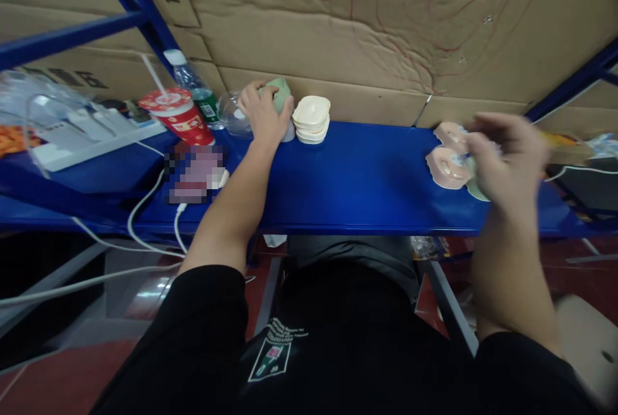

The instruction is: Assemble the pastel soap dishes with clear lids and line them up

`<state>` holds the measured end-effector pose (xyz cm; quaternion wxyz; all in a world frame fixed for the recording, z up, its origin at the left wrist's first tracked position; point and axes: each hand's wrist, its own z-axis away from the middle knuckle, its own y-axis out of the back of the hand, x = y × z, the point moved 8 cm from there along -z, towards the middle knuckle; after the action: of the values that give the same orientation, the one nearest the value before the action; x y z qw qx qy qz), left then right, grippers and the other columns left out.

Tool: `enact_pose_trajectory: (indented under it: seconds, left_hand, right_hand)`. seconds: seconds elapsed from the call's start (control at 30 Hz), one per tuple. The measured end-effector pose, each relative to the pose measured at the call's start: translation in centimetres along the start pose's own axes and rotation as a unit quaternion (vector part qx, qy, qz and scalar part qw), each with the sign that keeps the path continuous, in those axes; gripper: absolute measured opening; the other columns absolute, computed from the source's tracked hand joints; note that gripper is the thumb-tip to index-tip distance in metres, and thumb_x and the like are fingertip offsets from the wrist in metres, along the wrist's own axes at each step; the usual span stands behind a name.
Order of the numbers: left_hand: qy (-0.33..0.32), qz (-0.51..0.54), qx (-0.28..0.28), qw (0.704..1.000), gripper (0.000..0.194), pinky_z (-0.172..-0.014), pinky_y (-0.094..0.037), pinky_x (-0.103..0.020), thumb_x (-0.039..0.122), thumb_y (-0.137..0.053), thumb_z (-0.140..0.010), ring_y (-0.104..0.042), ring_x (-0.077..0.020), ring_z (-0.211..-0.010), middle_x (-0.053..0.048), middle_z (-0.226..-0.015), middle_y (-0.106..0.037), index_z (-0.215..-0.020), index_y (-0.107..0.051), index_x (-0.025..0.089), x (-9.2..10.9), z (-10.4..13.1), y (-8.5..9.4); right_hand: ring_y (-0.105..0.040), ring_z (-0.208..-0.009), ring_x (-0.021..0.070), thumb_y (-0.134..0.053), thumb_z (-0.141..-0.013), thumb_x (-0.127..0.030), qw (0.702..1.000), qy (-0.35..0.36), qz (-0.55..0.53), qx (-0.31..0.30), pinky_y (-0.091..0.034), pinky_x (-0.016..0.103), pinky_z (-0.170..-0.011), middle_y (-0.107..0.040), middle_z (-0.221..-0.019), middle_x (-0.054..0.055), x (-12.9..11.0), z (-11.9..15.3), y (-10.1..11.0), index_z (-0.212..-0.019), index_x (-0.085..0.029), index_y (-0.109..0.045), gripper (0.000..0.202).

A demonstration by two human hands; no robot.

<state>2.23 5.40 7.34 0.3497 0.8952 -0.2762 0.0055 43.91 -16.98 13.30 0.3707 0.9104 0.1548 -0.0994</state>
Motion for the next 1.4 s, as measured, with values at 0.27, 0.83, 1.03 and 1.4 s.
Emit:
enact_pose_trajectory:
  seconds: [0.27,0.83,1.03,1.4]
  left_hand:
    - [0.132,0.045,0.063,0.988,0.056,-0.116,-0.029,-0.065,0.079,-0.046,-0.097,-0.042,-0.0394,-0.153,-0.016,-0.125,-0.070,-0.108,-0.066,0.028,-2.0,1.1,1.1]
    - [0.108,0.028,0.030,0.993,0.075,-0.112,-0.021,-0.066,0.081,-0.027,-0.103,-0.026,-0.0357,-0.159,-0.017,-0.138,-0.067,-0.116,-0.068,0.019,-1.5,0.7,0.2]
    - [0.145,0.038,0.090,0.985,0.057,-0.121,-0.030,-0.064,0.071,-0.051,-0.100,-0.051,-0.0397,-0.143,-0.019,-0.150,-0.061,-0.126,-0.069,0.024,-2.0,1.3,1.0]
    - [-0.085,0.089,-0.024,0.992,0.055,-0.116,-0.042,-0.058,0.069,-0.047,-0.105,-0.061,-0.0374,-0.134,-0.015,-0.137,-0.071,-0.130,-0.070,0.026,7.2,2.0,-1.6]
  right_hand:
    - [-0.050,-0.149,0.0493,-0.053,-0.101,-0.058,0.973,-0.069,0.185,-0.124,-0.034,0.076,-0.121,-0.059,-0.159,0.027,8.7,2.0,-8.7,-0.157,-0.014,-0.056,0.071]
    - [-0.040,-0.161,0.0470,-0.067,-0.094,-0.059,0.960,0.083,0.059,-0.261,-0.037,0.072,-0.125,-0.047,-0.174,0.015,3.9,2.3,-14.4,-0.158,-0.025,-0.060,0.073]
    - [-0.045,-0.157,0.0488,-0.079,-0.087,-0.056,0.941,0.067,0.039,-0.330,-0.043,0.067,-0.124,-0.044,-0.174,0.022,1.3,0.7,-18.1,-0.166,-0.019,-0.049,0.093]
    - [-0.062,-0.142,0.0421,-0.089,-0.078,-0.056,0.909,0.154,-0.150,-0.356,-0.048,0.065,-0.122,-0.069,-0.153,0.013,-7.8,-3.2,-22.8,-0.153,-0.026,-0.066,0.084]
